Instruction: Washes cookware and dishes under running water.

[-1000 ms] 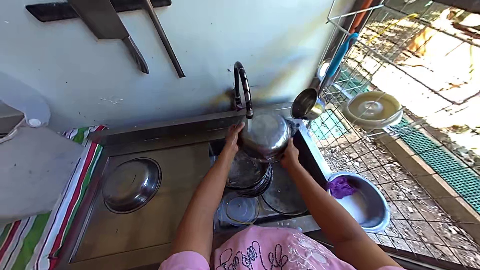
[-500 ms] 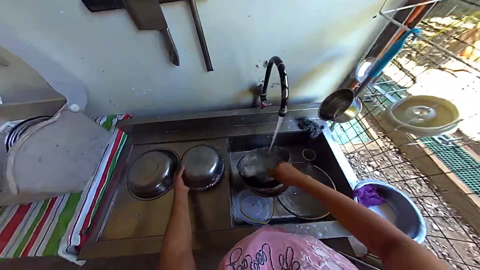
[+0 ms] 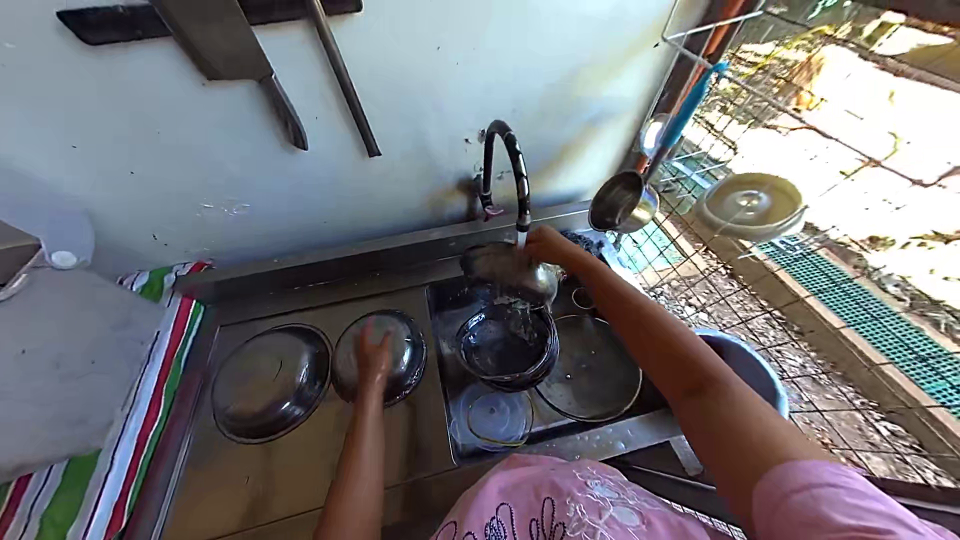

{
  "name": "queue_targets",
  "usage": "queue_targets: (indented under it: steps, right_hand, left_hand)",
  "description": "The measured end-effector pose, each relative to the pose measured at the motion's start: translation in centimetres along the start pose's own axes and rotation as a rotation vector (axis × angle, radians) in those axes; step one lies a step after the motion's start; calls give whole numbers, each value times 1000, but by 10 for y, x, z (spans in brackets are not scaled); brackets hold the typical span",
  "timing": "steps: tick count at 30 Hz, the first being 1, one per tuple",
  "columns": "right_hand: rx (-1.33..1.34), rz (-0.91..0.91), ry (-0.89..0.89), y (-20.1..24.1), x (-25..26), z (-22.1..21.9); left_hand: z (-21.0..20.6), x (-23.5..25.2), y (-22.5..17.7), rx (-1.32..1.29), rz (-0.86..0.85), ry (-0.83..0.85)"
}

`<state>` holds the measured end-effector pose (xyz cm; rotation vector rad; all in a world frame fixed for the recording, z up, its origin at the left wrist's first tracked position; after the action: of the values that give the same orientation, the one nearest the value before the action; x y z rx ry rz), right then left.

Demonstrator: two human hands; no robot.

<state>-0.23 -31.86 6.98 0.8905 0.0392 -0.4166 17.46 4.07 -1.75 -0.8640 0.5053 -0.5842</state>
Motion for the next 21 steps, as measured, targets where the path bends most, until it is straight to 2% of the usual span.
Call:
queue_targets:
  steps: [3, 5, 8, 10, 12, 14, 15, 17, 18, 21]
  right_hand:
    - [132, 35, -92, -18, -18, 17]
    - [265, -66, -65, -10, -41, 30]
    - [451, -145, -106, -15, -58, 38]
    - [675, -138, -151, -20, -60, 33]
    - [983, -99, -218, -17, -52, 19]
    - [1201, -36, -295, -8, -35, -11]
    - [1231, 4, -309, -2, -29, -30]
    - [1151, 71, -272, 0, -25, -64]
    - [1031, 94, -200, -11, -25, -76]
    - [415, 145, 129, -50, -30, -92]
  left_hand:
    - [-59, -9, -84, -202, -219, 339]
    - [-87, -23, -130, -258, -295, 535]
    - [-117, -31, -174, -238, -370, 706]
    - [-136, -19, -185, -222, -383, 674]
    - [-157, 7, -187, -287, -347, 574]
    - [-179, 40, -184, -400, -317, 421]
    - [-189, 56, -182, -455, -297, 361]
    - [-202, 80, -177, -611, -242, 293]
    - [-206, 86, -175, -707, -197, 290]
    - [-211, 83, -168, -1003, 11, 334]
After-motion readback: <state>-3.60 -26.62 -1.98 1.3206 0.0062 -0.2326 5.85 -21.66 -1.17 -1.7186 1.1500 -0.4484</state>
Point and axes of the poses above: each hand's wrist, its own x-axis towards the middle knuckle, its own z-axis out of the back of the hand, y = z × x, the point moved 3 cm from there along x, towards the middle knuckle, and after that the axes turned 11 degrees about y, right-handed, at the moved point
